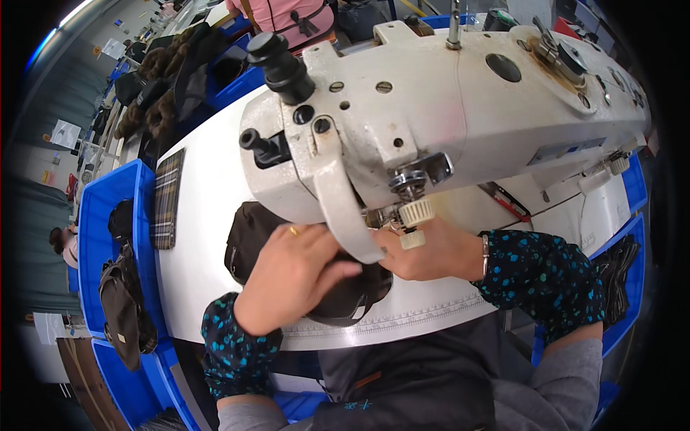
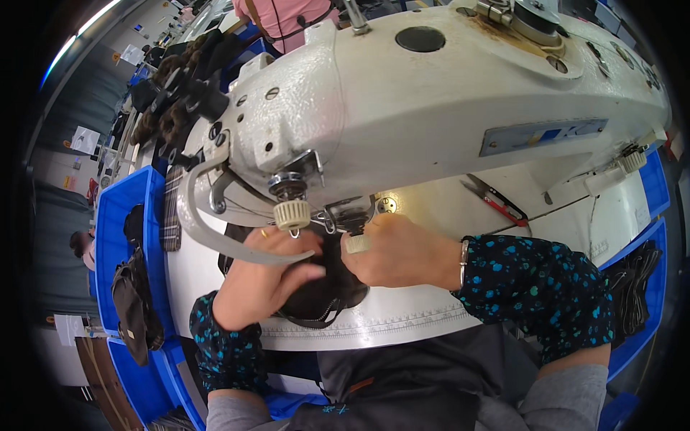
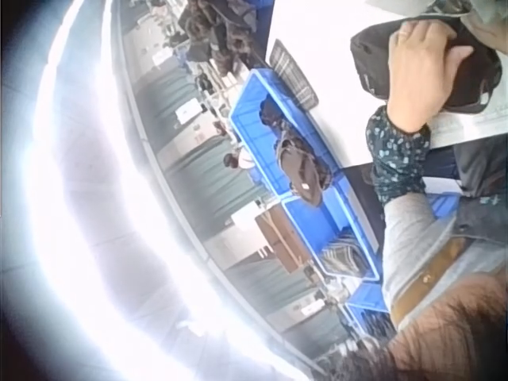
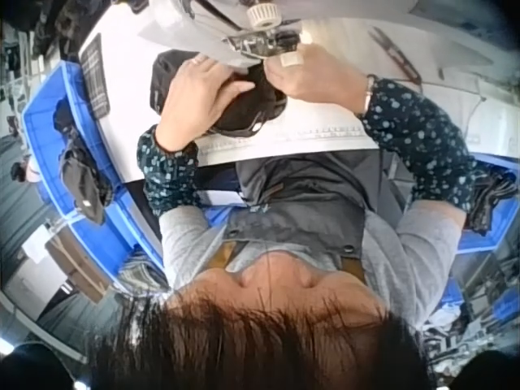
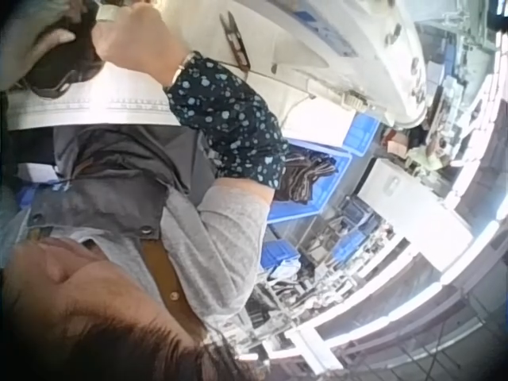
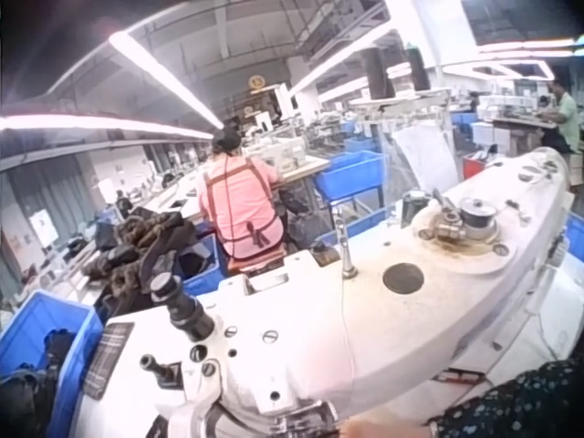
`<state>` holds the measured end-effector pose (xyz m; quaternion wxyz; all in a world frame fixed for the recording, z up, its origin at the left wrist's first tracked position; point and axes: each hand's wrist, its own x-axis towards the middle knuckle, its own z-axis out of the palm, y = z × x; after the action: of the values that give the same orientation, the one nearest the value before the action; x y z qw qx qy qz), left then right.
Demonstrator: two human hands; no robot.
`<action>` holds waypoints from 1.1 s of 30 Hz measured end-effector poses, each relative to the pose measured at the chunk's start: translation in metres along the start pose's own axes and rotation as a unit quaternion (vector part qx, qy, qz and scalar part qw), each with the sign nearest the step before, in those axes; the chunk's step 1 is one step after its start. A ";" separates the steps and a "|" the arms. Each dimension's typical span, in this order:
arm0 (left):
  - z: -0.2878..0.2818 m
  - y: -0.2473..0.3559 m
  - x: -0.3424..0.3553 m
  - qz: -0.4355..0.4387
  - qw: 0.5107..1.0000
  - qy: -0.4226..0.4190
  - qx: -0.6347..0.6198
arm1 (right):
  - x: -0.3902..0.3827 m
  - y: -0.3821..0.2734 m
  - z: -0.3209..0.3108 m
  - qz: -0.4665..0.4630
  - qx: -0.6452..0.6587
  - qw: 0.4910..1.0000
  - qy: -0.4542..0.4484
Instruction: Sew a piece of plaid fabric onto a brown bag component using an industrial sewing machine.
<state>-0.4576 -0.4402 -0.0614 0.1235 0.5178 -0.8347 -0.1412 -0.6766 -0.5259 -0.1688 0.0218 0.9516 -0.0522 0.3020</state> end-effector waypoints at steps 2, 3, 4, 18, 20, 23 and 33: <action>0.011 -0.014 0.013 -0.023 0.999 0.021 0.005 | -0.003 0.002 -0.003 -0.013 -0.010 1.000 -0.017; 0.014 -0.020 0.017 -0.028 0.998 -0.001 -0.056 | -0.001 0.001 -0.004 -0.004 -0.003 1.000 -0.004; 0.018 -0.026 0.019 -0.032 0.992 -0.023 -0.116 | 0.000 0.002 -0.004 -0.006 -0.002 1.000 -0.003; 0.046 -0.048 0.018 -0.204 0.878 -0.054 -0.430 | 0.001 0.004 -0.003 -0.005 -0.027 0.991 0.134; 0.047 -0.051 0.017 -0.225 0.906 -0.046 -0.355 | 0.003 0.002 -0.010 -0.019 -0.023 0.993 0.114; 0.055 -0.055 0.015 -0.189 0.922 0.021 -0.338 | 0.006 -0.007 -0.020 -0.036 -0.031 0.996 0.077; 0.078 -0.078 0.013 -0.067 0.989 0.124 -0.031 | 0.002 -0.022 -0.016 0.019 -0.046 0.999 0.009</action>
<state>-0.4260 -0.4760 -0.1612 0.2324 0.5822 -0.7714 -0.1092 -0.6818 -0.5028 -0.1553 0.0599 0.9458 -0.0840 0.3079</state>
